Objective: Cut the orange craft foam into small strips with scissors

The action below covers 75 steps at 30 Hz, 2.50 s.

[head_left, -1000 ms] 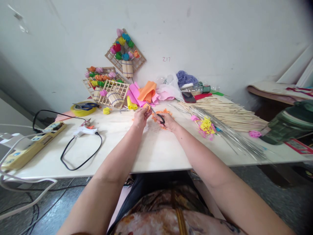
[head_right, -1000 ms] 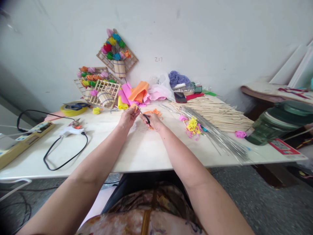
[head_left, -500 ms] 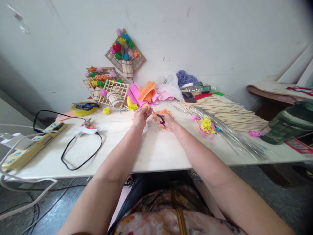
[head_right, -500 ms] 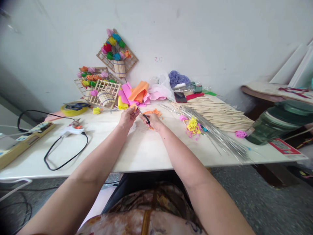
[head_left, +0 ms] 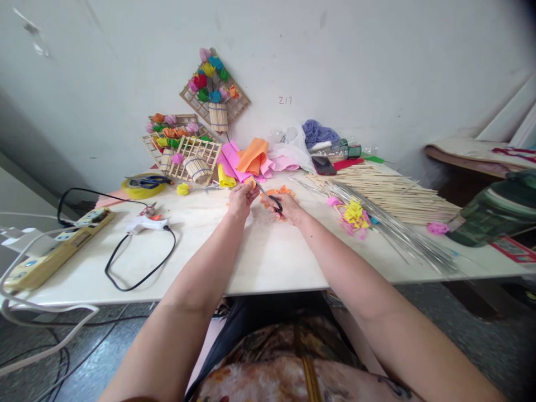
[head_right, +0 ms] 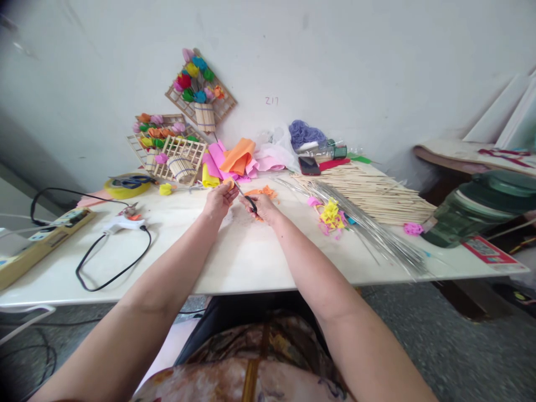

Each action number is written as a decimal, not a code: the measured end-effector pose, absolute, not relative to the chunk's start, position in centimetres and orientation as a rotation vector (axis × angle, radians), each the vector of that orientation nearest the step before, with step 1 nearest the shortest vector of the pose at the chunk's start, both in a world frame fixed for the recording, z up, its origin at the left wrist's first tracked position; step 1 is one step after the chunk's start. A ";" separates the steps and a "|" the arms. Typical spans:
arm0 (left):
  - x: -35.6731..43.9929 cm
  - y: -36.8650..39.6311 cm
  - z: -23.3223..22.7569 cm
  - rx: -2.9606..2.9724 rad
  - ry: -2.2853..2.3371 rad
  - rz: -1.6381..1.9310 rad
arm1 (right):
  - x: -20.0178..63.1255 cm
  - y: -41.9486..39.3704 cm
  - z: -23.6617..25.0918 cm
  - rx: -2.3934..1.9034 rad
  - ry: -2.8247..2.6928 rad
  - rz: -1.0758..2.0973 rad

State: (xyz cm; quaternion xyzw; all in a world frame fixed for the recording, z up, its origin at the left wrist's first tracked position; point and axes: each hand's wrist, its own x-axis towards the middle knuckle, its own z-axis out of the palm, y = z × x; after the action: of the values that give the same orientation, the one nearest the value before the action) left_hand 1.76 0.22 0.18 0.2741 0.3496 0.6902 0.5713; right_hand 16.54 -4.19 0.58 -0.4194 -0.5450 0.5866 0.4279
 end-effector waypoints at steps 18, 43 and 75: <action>2.2 -0.4 0.3 0.699 0.811 1.566 | 16.8 -4.1 0.4 -1.014 -1.343 1.473; 2.0 -0.1 0.1 0.690 0.816 1.581 | 16.4 -4.2 0.8 -1.006 -1.353 1.449; 1.7 -0.4 -0.1 0.845 0.817 1.502 | 17.3 -3.7 -0.1 -1.040 -1.353 1.481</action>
State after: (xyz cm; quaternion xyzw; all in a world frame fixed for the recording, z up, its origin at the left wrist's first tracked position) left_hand 1.68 -0.42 -0.11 0.3615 0.3492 0.6422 0.5788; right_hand 17.32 -3.65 -0.11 -0.4161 -0.5414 0.5929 0.4269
